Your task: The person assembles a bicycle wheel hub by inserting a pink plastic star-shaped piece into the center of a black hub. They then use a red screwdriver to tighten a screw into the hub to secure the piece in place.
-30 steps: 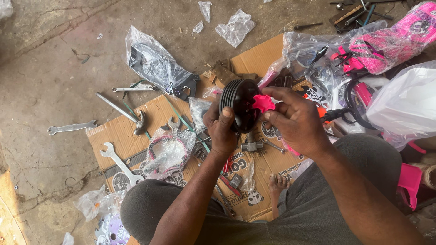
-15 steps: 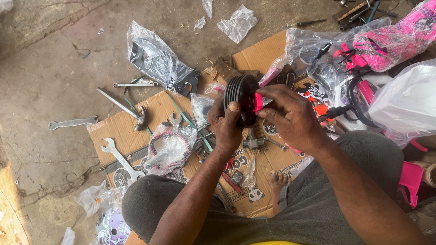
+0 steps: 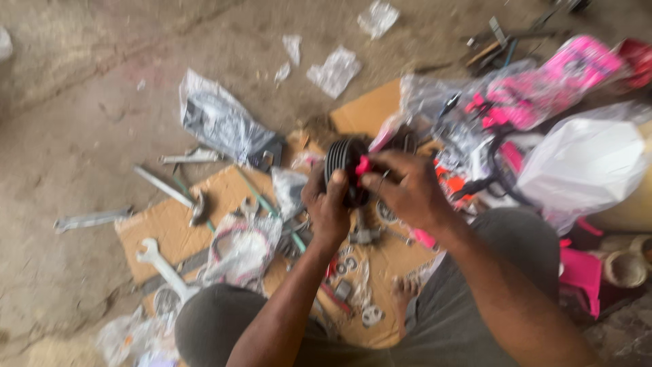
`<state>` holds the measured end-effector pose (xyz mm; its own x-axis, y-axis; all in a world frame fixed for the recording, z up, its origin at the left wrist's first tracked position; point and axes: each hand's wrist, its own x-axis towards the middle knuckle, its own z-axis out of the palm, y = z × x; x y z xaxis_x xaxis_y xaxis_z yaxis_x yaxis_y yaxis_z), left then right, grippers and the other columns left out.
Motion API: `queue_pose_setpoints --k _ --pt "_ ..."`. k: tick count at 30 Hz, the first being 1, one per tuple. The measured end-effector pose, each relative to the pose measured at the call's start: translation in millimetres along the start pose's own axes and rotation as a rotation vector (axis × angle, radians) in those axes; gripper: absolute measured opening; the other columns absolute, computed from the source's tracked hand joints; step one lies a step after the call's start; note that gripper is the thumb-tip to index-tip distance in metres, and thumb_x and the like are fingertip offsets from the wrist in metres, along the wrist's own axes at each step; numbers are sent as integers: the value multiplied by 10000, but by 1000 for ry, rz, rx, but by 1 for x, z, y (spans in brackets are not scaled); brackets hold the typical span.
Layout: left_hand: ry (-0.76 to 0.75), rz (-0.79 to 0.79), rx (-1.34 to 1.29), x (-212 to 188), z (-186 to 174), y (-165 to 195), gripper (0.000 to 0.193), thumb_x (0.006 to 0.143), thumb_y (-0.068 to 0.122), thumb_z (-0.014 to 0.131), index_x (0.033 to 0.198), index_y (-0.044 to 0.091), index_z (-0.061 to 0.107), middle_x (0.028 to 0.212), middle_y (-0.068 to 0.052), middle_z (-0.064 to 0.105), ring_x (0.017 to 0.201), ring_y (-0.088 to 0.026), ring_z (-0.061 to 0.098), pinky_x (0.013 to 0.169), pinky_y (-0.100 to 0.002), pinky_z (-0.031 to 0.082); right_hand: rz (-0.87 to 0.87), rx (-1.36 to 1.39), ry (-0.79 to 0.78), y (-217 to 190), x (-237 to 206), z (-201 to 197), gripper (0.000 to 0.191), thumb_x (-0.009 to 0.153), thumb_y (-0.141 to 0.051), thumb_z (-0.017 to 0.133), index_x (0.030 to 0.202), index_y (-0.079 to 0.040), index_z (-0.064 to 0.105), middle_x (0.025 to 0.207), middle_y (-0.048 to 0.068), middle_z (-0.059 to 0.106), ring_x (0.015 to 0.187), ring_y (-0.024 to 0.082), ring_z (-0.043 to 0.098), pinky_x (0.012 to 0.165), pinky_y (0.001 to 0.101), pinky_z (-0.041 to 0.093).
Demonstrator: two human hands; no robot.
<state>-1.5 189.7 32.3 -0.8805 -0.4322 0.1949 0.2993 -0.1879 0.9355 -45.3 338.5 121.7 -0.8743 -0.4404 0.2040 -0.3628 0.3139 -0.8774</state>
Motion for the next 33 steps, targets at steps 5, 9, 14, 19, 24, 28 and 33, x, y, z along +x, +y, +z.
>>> queue_pose_setpoints --k 5,9,14,19,24,28,33 --pt "-14 57 15 6 17 17 521 991 488 626 1097 -21 662 920 -59 643 833 -130 566 730 -301 495 51 -244 160 -4 -1 -4 205 890 -181 740 992 -4 731 866 142 754 773 189 741 678 357 572" --pt "-26 90 36 7 26 17 569 968 529 620 1144 -11 657 947 -64 670 866 -142 635 753 -293 539 165 -121 66 10 -3 -12 271 947 -301 707 1022 -44 748 757 68 743 692 156 718 620 351 560" --pt "-100 -159 -238 14 28 27 565 994 496 600 1125 -44 695 938 -104 695 836 -161 651 738 -316 554 80 60 107 23 0 -24 570 771 -462 854 1133 -41 728 1049 122 691 945 171 676 802 342 580" --pt "-334 -358 -288 16 24 41 544 946 466 578 1144 -24 708 961 -126 748 805 -182 707 727 -309 584 30 206 -169 21 -3 -47 885 710 -491 869 1432 -80 564 1396 116 599 1276 187 587 1096 342 494" --pt "-422 -407 -295 7 19 30 535 1015 435 588 1134 -75 697 955 -147 728 800 -192 693 721 -308 576 27 181 -303 13 -19 -52 928 722 -459 876 1490 -107 493 1394 99 616 1269 211 610 1090 348 512" --pt "-357 -446 -379 4 13 25 555 1042 445 567 1128 -90 682 957 -166 726 818 -217 700 725 -333 587 -162 25 -154 7 -25 -39 830 790 -392 880 1482 -99 526 1418 102 622 1315 225 601 1128 366 477" --pt "-352 -496 -483 -10 16 22 579 964 436 577 1296 -35 629 1143 -152 717 1009 -239 706 890 -366 583 -5 294 -280 21 -27 -40 779 806 -432 848 1456 -125 548 1366 75 670 1275 220 636 1114 369 522"
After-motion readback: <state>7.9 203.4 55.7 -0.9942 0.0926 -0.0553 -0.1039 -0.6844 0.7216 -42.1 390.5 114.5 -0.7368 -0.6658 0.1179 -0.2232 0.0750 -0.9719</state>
